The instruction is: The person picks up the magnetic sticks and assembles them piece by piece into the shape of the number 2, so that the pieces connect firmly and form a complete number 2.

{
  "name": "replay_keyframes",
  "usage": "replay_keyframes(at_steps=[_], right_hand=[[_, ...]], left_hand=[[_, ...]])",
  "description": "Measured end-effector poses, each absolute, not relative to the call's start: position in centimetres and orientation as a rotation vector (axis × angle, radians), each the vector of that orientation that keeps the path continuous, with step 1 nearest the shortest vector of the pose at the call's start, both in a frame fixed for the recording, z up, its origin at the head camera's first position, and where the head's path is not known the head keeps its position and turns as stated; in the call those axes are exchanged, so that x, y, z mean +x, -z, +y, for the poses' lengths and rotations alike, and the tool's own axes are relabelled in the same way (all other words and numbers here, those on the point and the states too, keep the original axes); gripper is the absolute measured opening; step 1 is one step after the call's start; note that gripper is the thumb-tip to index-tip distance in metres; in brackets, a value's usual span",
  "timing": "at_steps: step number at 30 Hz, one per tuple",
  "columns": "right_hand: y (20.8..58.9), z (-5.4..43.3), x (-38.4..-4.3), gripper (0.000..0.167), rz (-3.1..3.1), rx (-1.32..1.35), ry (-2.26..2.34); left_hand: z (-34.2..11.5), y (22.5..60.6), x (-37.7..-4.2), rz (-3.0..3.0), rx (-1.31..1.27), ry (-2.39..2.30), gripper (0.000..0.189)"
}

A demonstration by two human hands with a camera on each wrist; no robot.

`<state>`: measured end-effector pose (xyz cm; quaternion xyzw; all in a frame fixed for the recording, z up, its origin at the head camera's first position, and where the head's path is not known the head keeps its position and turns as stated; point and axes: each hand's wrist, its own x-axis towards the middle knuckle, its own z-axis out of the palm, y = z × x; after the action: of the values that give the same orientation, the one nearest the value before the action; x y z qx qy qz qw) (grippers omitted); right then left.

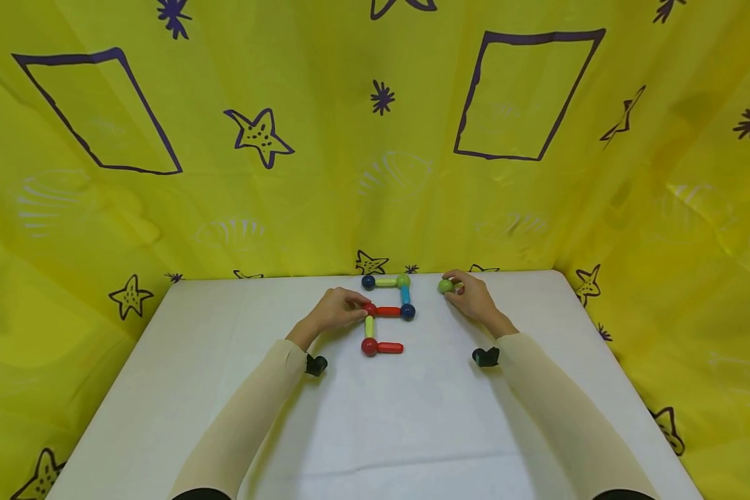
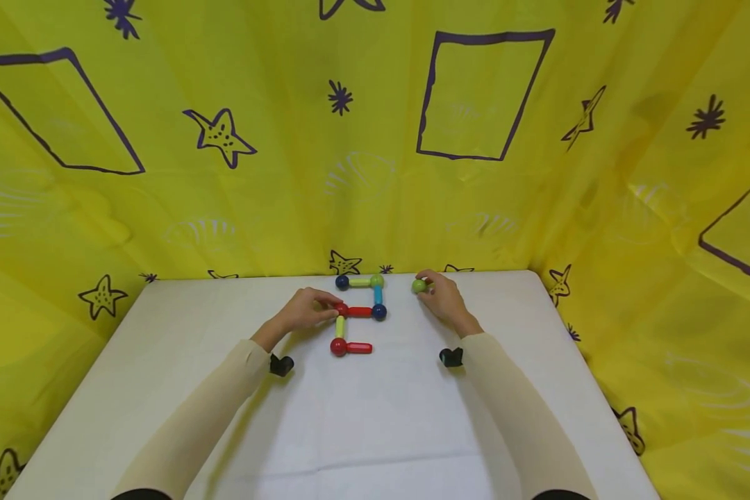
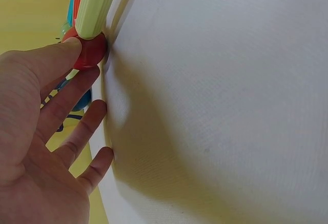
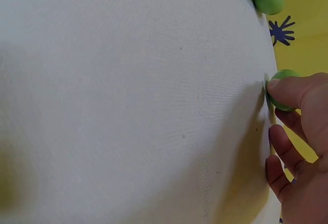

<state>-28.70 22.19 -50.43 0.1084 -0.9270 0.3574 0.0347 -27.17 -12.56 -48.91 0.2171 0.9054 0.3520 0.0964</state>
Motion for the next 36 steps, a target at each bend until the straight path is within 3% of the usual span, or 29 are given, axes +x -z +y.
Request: replay_keyframes(at_steps=[22,36], right_hand=[[49.3,22.9,-27.7,0.034,-2.902,0.447,-1.116],[47.4,22.4,-24.7,0.033,-2.906,0.567,-1.245]], left_hand=[[-12.3,49.0,-27.2,2.690,0.674,-1.046,0.025],[-12.4,48.7,-27.0,2.699,0.635,-1.019,0.026]])
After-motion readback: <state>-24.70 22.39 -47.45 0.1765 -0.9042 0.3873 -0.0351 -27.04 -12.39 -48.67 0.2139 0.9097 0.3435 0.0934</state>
